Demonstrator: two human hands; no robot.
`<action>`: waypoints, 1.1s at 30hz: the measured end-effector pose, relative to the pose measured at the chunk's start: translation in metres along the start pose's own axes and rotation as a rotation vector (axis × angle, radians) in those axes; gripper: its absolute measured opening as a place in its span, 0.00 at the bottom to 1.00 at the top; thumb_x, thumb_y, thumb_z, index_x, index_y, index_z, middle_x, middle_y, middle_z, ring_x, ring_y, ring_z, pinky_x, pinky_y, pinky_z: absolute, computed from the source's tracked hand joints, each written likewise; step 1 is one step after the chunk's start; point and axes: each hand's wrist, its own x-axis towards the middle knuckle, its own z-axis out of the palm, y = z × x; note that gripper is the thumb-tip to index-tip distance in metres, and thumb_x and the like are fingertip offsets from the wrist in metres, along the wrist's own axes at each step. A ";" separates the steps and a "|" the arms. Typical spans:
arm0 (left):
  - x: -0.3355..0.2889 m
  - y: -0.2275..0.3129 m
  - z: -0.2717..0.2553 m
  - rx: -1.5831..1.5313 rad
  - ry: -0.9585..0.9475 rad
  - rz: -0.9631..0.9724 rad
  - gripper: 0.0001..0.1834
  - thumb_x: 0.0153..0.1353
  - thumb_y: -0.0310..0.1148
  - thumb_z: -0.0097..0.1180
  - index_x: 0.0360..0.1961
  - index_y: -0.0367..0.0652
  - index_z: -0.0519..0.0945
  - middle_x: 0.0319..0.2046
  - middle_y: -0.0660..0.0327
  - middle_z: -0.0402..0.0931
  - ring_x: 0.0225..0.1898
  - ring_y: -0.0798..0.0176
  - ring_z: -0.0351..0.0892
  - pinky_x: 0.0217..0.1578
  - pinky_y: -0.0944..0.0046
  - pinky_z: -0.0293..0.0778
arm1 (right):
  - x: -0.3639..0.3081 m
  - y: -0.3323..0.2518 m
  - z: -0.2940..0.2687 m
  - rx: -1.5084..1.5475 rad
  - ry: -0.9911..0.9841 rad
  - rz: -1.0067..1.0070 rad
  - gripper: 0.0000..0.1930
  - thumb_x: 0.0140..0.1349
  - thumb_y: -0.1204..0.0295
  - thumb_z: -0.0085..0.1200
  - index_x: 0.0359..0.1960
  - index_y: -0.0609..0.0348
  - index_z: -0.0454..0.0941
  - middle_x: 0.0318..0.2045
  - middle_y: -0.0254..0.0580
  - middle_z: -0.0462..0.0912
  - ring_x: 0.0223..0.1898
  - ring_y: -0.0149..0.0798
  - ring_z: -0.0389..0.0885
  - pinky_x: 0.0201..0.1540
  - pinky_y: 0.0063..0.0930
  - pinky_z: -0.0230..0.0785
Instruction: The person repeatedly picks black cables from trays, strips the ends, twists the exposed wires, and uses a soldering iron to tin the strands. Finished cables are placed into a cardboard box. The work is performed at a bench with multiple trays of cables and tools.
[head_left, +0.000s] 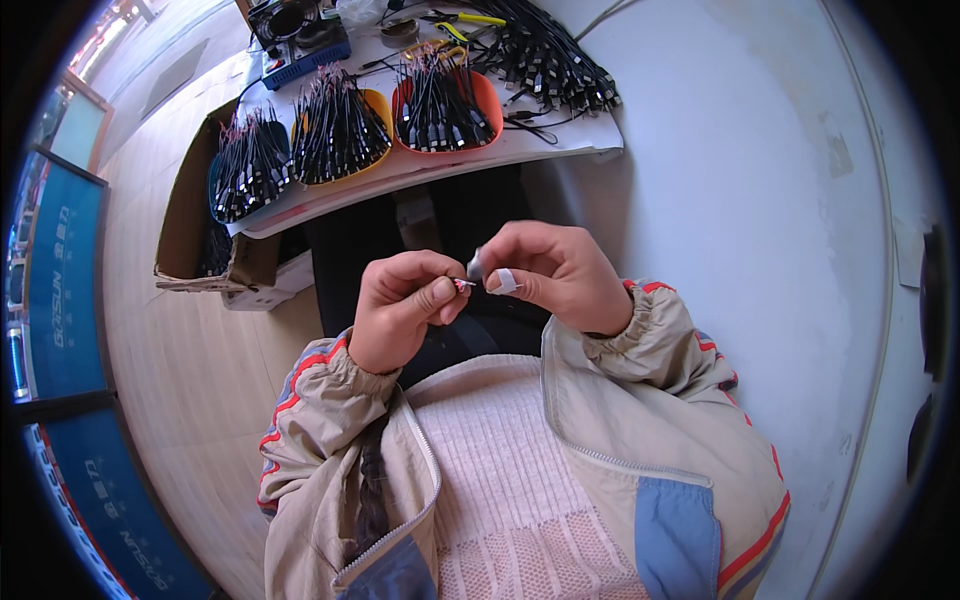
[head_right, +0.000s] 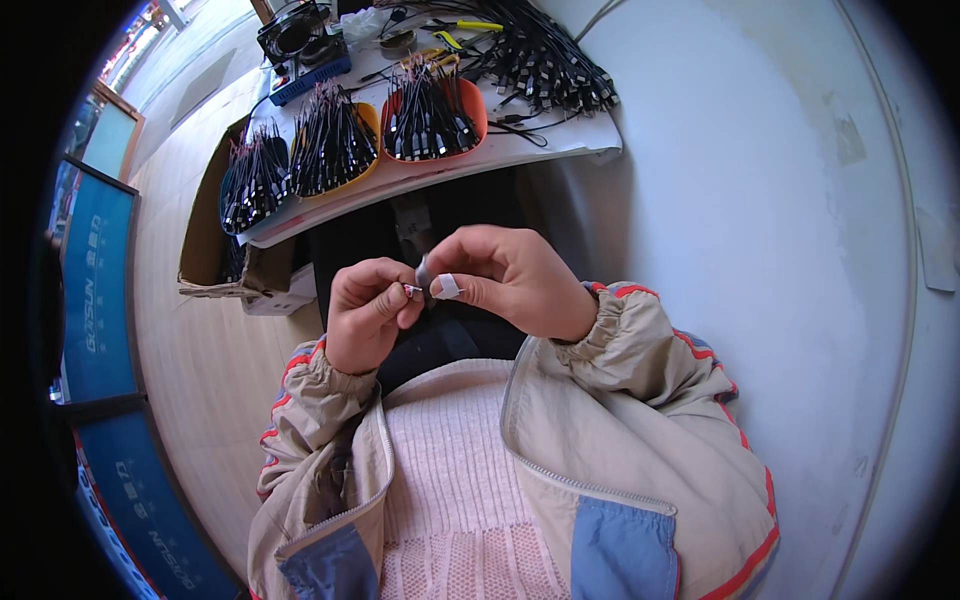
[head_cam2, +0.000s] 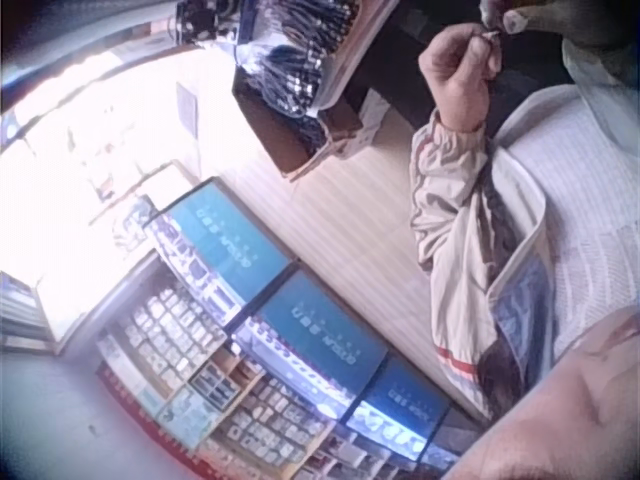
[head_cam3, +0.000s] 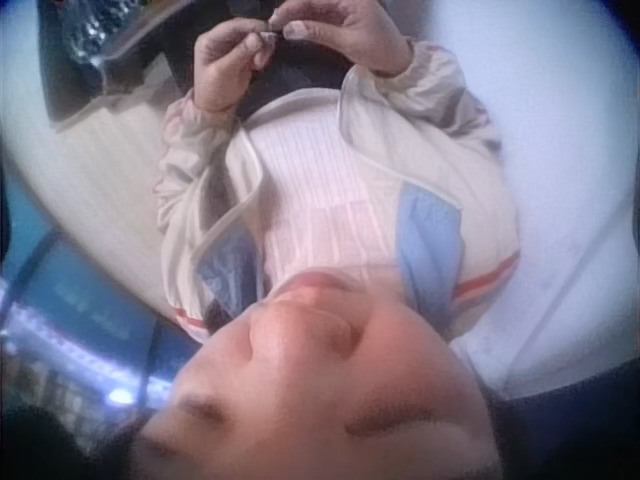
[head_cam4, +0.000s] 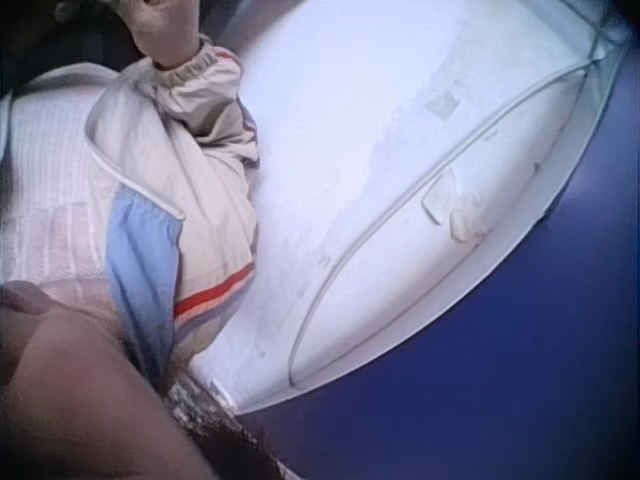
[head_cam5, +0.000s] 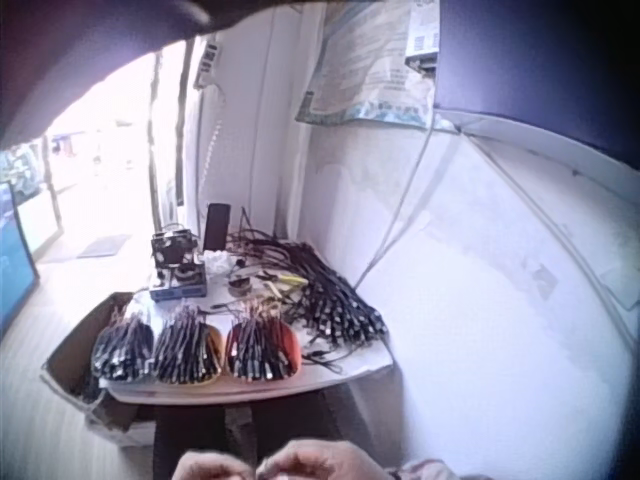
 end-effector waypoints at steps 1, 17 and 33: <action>0.000 -0.001 0.001 -0.147 -0.008 -0.063 0.06 0.65 0.25 0.54 0.38 0.31 0.78 0.23 0.62 0.74 0.22 0.73 0.67 0.20 0.74 0.57 | 0.002 0.000 -0.001 -0.109 0.035 -0.163 0.08 0.61 0.76 0.59 0.41 0.63 0.78 0.32 0.35 0.77 0.32 0.25 0.75 0.35 0.19 0.69; 0.011 0.020 0.018 -0.125 -0.091 -0.042 0.07 0.62 0.24 0.58 0.39 0.31 0.80 0.27 0.60 0.77 0.25 0.71 0.72 0.26 0.72 0.68 | 0.006 0.010 0.011 0.126 0.031 -0.343 0.06 0.59 0.81 0.54 0.36 0.63 0.72 0.35 0.37 0.70 0.35 0.26 0.69 0.39 0.20 0.65; 0.041 0.071 0.012 0.529 0.109 0.139 0.05 0.59 0.20 0.59 0.37 0.30 0.82 0.25 0.59 0.79 0.23 0.73 0.75 0.25 0.74 0.70 | 0.055 -0.042 -0.024 -0.643 0.093 -0.747 0.11 0.51 0.77 0.64 0.38 0.59 0.79 0.35 0.38 0.75 0.34 0.36 0.75 0.36 0.25 0.70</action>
